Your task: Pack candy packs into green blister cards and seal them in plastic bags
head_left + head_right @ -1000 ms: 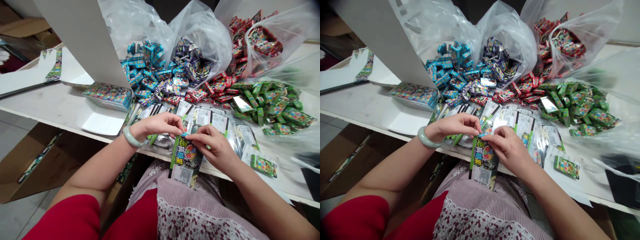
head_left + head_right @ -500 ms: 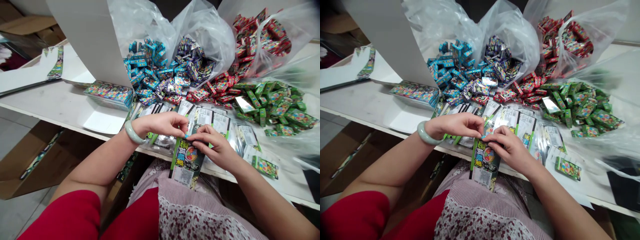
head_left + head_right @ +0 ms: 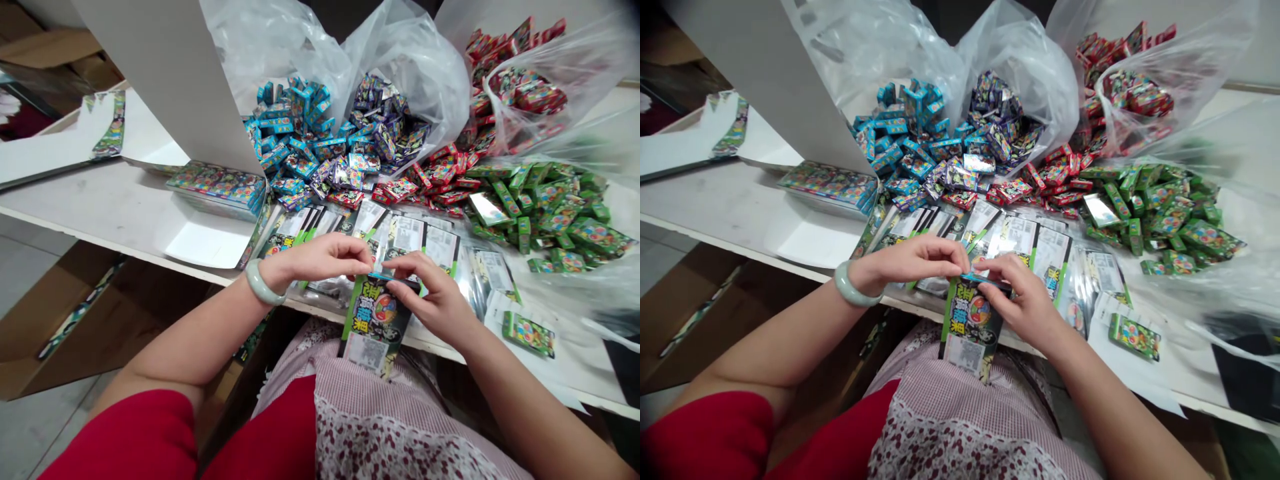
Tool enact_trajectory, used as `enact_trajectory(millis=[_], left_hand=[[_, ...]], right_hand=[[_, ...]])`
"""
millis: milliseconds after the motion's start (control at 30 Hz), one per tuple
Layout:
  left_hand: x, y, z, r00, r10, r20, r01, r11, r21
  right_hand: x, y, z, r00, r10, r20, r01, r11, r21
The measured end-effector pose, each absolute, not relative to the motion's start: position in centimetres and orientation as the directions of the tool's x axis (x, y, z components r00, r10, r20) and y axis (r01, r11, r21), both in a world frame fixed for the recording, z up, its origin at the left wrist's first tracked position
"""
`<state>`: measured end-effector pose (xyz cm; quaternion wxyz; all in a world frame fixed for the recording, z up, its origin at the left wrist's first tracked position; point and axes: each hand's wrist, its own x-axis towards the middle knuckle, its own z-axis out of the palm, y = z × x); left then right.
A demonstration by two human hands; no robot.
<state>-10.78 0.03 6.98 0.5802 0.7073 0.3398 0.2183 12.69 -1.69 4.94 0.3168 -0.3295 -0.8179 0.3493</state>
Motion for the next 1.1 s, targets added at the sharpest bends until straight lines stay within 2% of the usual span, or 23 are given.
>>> enact_trajectory(millis=[267, 433, 533, 867, 1000, 1100], left_hand=[[-8.9, -3.3, 3.9, 0.388, 0.916, 0.101, 0.111, -0.155, 0.982], [-8.2, -4.7, 1.8, 0.312, 0.950, -0.005, -0.044, 0.020, 0.999], [-7.8, -5.4, 1.1, 0.256, 0.967, -0.017, -0.120, 0.049, 0.992], [-8.0, -6.1, 1.3, 0.188, 0.979, -0.078, 0.038, 0.072, 0.997], [-8.6, -5.8, 1.4, 0.264, 0.963, -0.054, 0.138, 0.017, 0.990], [-8.9, -5.1, 1.6, 0.315, 0.949, 0.000, 0.232, -0.077, 0.970]], right_hand=[[12.7, -2.1, 4.1, -0.536, 0.792, 0.293, 0.344, 0.522, -0.780], [12.8, -2.4, 3.4, -0.521, 0.795, 0.312, 0.352, 0.533, -0.770], [12.8, -2.5, 3.1, -0.504, 0.799, 0.328, 0.365, 0.540, -0.758], [14.0, -3.3, 3.1, -0.459, 0.823, 0.334, 0.336, 0.510, -0.792], [13.9, -3.4, 3.0, -0.428, 0.843, 0.327, 0.333, 0.483, -0.810], [13.7, -3.0, 3.0, -0.382, 0.846, 0.372, 0.314, 0.497, -0.809]])
